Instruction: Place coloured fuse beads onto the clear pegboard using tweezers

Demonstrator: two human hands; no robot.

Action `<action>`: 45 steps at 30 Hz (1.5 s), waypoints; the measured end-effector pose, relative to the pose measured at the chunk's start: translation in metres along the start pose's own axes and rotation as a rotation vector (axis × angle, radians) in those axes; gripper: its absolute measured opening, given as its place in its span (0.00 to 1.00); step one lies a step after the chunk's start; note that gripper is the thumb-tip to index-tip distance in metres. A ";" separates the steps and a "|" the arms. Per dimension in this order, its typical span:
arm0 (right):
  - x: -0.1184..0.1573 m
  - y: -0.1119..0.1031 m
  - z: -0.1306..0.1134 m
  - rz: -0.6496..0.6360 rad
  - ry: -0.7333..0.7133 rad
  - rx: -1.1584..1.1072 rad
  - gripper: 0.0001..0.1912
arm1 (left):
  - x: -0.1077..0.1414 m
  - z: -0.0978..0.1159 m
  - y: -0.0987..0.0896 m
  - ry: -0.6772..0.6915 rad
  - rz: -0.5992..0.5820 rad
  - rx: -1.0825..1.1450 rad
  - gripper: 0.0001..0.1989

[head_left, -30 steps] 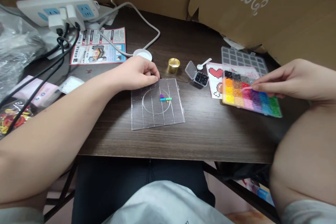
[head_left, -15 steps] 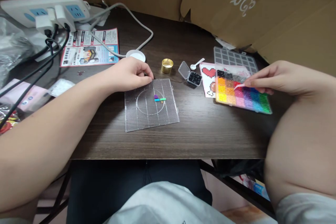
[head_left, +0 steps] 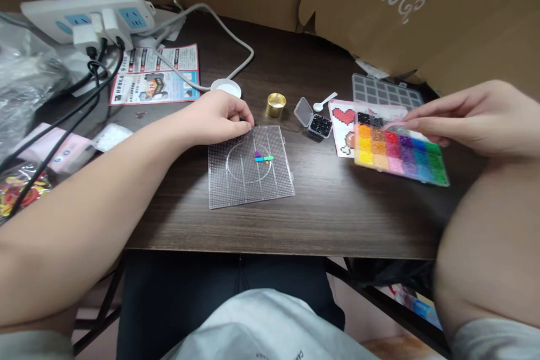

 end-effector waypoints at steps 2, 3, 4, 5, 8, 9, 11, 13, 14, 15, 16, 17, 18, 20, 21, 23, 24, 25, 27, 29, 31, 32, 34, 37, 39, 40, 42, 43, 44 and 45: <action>0.008 0.026 -0.032 0.031 -0.100 -0.281 0.19 | 0.000 0.000 0.001 0.013 -0.004 0.017 0.12; 0.011 0.042 -0.050 0.008 -0.206 -0.378 0.16 | 0.000 0.001 0.001 0.024 -0.005 0.022 0.11; 0.014 0.060 -0.068 -0.009 -0.325 -0.460 0.13 | 0.000 0.001 0.001 0.035 -0.005 0.022 0.10; 0.016 0.078 -0.084 -0.036 -0.435 -0.517 0.09 | 0.000 0.002 0.002 0.043 -0.003 0.019 0.10; 0.014 0.125 -0.115 -0.207 -0.631 -0.521 0.04 | 0.002 0.005 0.002 0.033 0.010 -0.001 0.10; 0.011 0.136 -0.119 -0.236 -0.679 -0.511 0.05 | 0.003 0.006 0.002 0.029 0.012 -0.007 0.10; 0.002 0.147 -0.119 -0.251 -0.759 -0.498 0.06 | 0.003 0.008 0.002 0.026 0.009 -0.010 0.10; -0.007 0.150 -0.115 -0.241 -0.801 -0.495 0.06 | 0.003 0.008 0.002 0.030 0.007 -0.003 0.10; -0.011 0.150 -0.113 -0.235 -0.805 -0.498 0.05 | 0.002 0.008 0.003 0.031 0.009 0.002 0.10; -0.014 0.149 -0.111 -0.230 -0.805 -0.503 0.04 | 0.002 0.007 0.003 0.029 0.010 0.007 0.09; -0.015 0.149 -0.110 -0.228 -0.804 -0.506 0.04 | 0.001 0.007 0.003 0.026 0.012 0.011 0.09; -0.016 0.148 -0.109 -0.228 -0.805 -0.505 0.04 | 0.001 0.006 0.003 0.022 0.011 0.012 0.08; -0.017 0.148 -0.109 -0.230 -0.804 -0.499 0.04 | 0.000 0.006 0.003 0.015 0.007 0.011 0.08; -0.016 0.149 -0.108 -0.238 -0.796 -0.472 0.04 | -0.001 0.005 0.003 -0.003 -0.002 0.008 0.08; -0.016 0.150 -0.108 -0.244 -0.785 -0.455 0.05 | -0.001 0.005 0.003 -0.006 -0.009 0.007 0.09; -0.017 0.150 -0.107 -0.256 -0.770 -0.431 0.07 | -0.001 0.005 0.003 -0.013 -0.012 0.011 0.09; -0.017 0.151 -0.107 -0.263 -0.767 -0.422 0.07 | -0.001 0.005 0.003 -0.013 -0.012 0.012 0.09; -0.017 0.151 -0.107 -0.269 -0.767 -0.416 0.08 | -0.001 0.005 0.003 -0.012 -0.011 0.012 0.09; -0.018 0.151 -0.106 -0.279 -0.768 -0.409 0.08 | -0.002 0.005 0.003 -0.005 -0.002 0.008 0.08; -0.019 0.151 -0.107 -0.287 -0.767 -0.411 0.08 | -0.003 0.005 0.003 0.008 0.006 0.011 0.07; -0.019 0.151 -0.108 -0.292 -0.769 -0.414 0.07 | -0.003 0.004 0.003 0.024 0.013 0.020 0.08; -0.019 0.151 -0.108 -0.292 -0.774 -0.415 0.07 | -0.003 0.004 0.003 0.032 0.014 0.024 0.07; -0.019 0.151 -0.108 -0.279 -0.791 -0.421 0.06 | -0.003 0.003 0.003 0.040 0.018 0.026 0.07; -0.019 0.151 -0.108 -0.261 -0.796 -0.418 0.06 | -0.004 0.002 0.003 0.051 0.022 0.027 0.07; -0.019 0.151 -0.107 -0.266 -0.788 -0.408 0.06 | -0.004 0.001 0.003 0.066 0.021 0.030 0.07; -0.019 0.151 -0.107 -0.268 -0.787 -0.405 0.06 | -0.004 0.000 0.003 0.073 0.019 0.033 0.07; -0.019 0.151 -0.106 -0.265 -0.789 -0.404 0.05 | -0.005 0.000 0.003 0.076 0.017 0.040 0.07; -0.019 0.151 -0.106 -0.263 -0.792 -0.405 0.05 | -0.005 -0.001 0.003 0.073 0.016 0.043 0.07; -0.019 0.151 -0.106 -0.260 -0.794 -0.407 0.05 | -0.005 -0.001 0.004 0.068 0.017 0.045 0.06; -0.019 0.151 -0.106 -0.260 -0.795 -0.407 0.06 | -0.005 0.000 0.004 0.066 0.016 0.048 0.06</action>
Point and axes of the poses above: each hand's wrist, its own x-axis away from the middle knuckle, its own y-axis out of the palm, z = x × y, the point moved 2 cm from there along -x, towards the middle knuckle, and after that the axes turned 11 degrees about -z, right-handed, at the moved point
